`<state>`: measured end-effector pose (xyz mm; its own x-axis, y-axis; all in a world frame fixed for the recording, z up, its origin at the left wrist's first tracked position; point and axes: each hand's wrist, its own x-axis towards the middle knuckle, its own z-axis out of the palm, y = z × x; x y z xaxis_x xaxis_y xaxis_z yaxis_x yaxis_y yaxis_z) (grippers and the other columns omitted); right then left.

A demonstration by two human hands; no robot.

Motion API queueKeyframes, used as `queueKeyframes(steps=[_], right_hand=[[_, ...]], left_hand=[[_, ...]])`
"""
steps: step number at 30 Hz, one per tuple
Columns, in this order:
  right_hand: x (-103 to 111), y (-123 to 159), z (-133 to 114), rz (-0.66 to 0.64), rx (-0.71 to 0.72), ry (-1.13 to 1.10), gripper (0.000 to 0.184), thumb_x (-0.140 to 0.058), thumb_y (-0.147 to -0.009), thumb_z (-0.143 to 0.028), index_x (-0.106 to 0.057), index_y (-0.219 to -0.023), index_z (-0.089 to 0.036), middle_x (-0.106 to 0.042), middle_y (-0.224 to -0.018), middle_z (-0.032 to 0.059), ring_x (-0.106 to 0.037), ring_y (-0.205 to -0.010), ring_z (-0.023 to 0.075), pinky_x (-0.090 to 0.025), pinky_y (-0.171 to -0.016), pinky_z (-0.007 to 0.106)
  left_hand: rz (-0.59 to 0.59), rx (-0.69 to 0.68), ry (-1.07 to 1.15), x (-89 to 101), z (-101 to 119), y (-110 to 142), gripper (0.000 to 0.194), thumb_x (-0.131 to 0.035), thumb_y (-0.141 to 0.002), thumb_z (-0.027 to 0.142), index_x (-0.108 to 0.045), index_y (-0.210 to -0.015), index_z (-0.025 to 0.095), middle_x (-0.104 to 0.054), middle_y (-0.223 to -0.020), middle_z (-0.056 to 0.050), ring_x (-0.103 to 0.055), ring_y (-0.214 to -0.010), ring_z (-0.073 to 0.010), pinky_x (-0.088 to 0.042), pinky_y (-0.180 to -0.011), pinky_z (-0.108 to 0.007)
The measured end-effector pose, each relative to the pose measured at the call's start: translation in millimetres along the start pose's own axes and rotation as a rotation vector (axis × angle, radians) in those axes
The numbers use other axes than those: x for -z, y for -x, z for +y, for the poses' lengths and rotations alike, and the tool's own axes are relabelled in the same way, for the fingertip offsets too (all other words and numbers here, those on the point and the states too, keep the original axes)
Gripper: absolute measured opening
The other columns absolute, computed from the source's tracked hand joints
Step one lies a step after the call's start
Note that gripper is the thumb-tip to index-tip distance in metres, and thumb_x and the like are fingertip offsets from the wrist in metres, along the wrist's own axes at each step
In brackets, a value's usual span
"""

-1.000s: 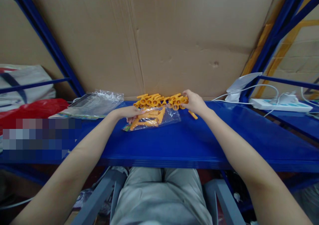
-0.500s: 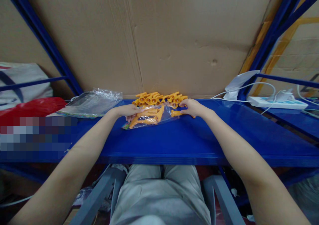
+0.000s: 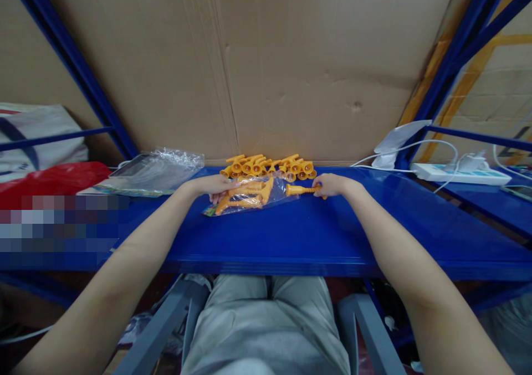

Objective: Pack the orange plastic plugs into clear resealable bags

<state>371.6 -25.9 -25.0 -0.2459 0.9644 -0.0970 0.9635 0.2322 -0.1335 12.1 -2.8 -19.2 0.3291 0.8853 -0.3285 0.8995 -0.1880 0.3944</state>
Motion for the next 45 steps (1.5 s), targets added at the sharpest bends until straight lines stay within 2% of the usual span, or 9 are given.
queueKeyframes(steps=[4, 8, 15, 23, 27, 31, 37, 41, 45], right_hand=[[1, 2, 4, 0.008, 0.058, -0.078, 0.018, -0.064, -0.070, -0.028, -0.070, -0.085, -0.020, -0.068, -0.062, 0.0005, -0.064, -0.060, 0.0179, -0.044, -0.054, 0.026], [4, 5, 0, 0.077, 0.130, -0.113, 0.008, -0.062, -0.068, -0.028, -0.068, -0.070, -0.022, -0.067, -0.059, -0.0010, -0.062, -0.059, 0.0169, -0.042, -0.053, 0.025], [10, 13, -21, 0.226, 0.168, -0.126, 0.011, -0.061, -0.069, -0.028, -0.068, -0.076, -0.022, -0.065, -0.059, -0.0024, -0.061, -0.061, 0.0157, -0.042, -0.056, 0.024], [4, 17, -43, 0.338, 0.261, -0.176, 0.015, -0.061, -0.070, -0.029, -0.066, -0.081, -0.020, -0.064, -0.062, -0.0018, -0.057, -0.058, 0.0140, -0.041, -0.060, 0.025], [-4, 12, -49, 0.332, 0.247, -0.282, 0.015, -0.062, -0.068, -0.028, -0.065, -0.079, -0.019, -0.061, -0.059, -0.0029, -0.055, -0.056, 0.0125, -0.039, -0.057, 0.023], [-10, 6, -50, 0.380, 0.223, -0.437, 0.014, -0.063, -0.066, -0.028, -0.062, -0.077, -0.019, -0.055, -0.054, -0.0055, -0.049, -0.049, 0.0097, -0.037, -0.051, 0.022], [-18, 1, -53, 0.286, 0.215, -0.735, 0.015, -0.063, -0.065, -0.026, -0.056, -0.075, -0.019, -0.058, -0.060, -0.0040, -0.052, -0.049, 0.0095, -0.043, -0.052, 0.023], [-27, -1, -59, 0.260, 0.221, -0.745, 0.016, -0.063, -0.067, -0.026, -0.055, -0.080, -0.018, -0.054, -0.056, -0.0052, -0.053, -0.050, 0.0102, -0.042, -0.052, 0.023], [-33, -4, -61, 0.163, 0.337, -0.725, 0.026, -0.062, -0.074, -0.031, -0.059, -0.095, -0.016, -0.057, -0.059, -0.0037, -0.056, -0.055, 0.0116, -0.044, -0.055, 0.024]], left_hand=[[0.004, -0.007, 0.022, 0.1, 0, 1, 0.069, -0.034, -0.078, 0.079, -0.054, -0.059, 0.016, -0.059, -0.048, -0.009, -0.060, -0.048, -0.0157, -0.049, -0.052, -0.025], [0.007, -0.043, 0.040, -0.1, 0, 4, 0.069, -0.036, -0.075, 0.080, -0.055, -0.058, 0.016, -0.059, -0.048, -0.009, -0.059, -0.048, -0.0163, -0.049, -0.053, -0.026], [0.003, -0.040, 0.014, 0.0, 2, 5, 0.068, -0.036, -0.076, 0.078, -0.056, -0.058, 0.016, -0.059, -0.049, -0.010, -0.060, -0.051, -0.0173, -0.048, -0.055, -0.027], [-0.014, -0.068, 0.043, -1.1, 1, 3, 0.066, -0.036, -0.079, 0.077, -0.049, -0.053, 0.017, -0.058, -0.046, -0.008, -0.058, -0.047, -0.0156, -0.049, -0.054, -0.028], [-0.021, -0.071, 0.059, -1.6, -1, 0, 0.067, -0.037, -0.077, 0.079, -0.048, -0.052, 0.018, -0.057, -0.045, -0.008, -0.059, -0.046, -0.0156, -0.050, -0.054, -0.028], [-0.022, -0.078, 0.056, -1.5, -3, -2, 0.066, -0.037, -0.077, 0.079, -0.046, -0.052, 0.018, -0.057, -0.044, -0.007, -0.057, -0.044, -0.0142, -0.049, -0.053, -0.026], [-0.027, -0.097, 0.045, -2.4, -5, -5, 0.066, -0.035, -0.079, 0.077, -0.046, -0.053, 0.018, -0.058, -0.044, -0.006, -0.058, -0.046, -0.0142, -0.049, -0.053, -0.025], [-0.004, -0.107, 0.046, -4.0, -2, -4, 0.066, -0.034, -0.079, 0.078, -0.044, -0.052, 0.019, -0.058, -0.044, -0.006, -0.058, -0.045, -0.0133, -0.048, -0.052, -0.024], [-0.002, -0.090, 0.060, -4.9, 1, -2, 0.070, -0.025, -0.082, 0.078, -0.045, -0.052, 0.018, -0.060, -0.046, -0.009, -0.059, -0.046, -0.0145, -0.047, -0.051, -0.025]])
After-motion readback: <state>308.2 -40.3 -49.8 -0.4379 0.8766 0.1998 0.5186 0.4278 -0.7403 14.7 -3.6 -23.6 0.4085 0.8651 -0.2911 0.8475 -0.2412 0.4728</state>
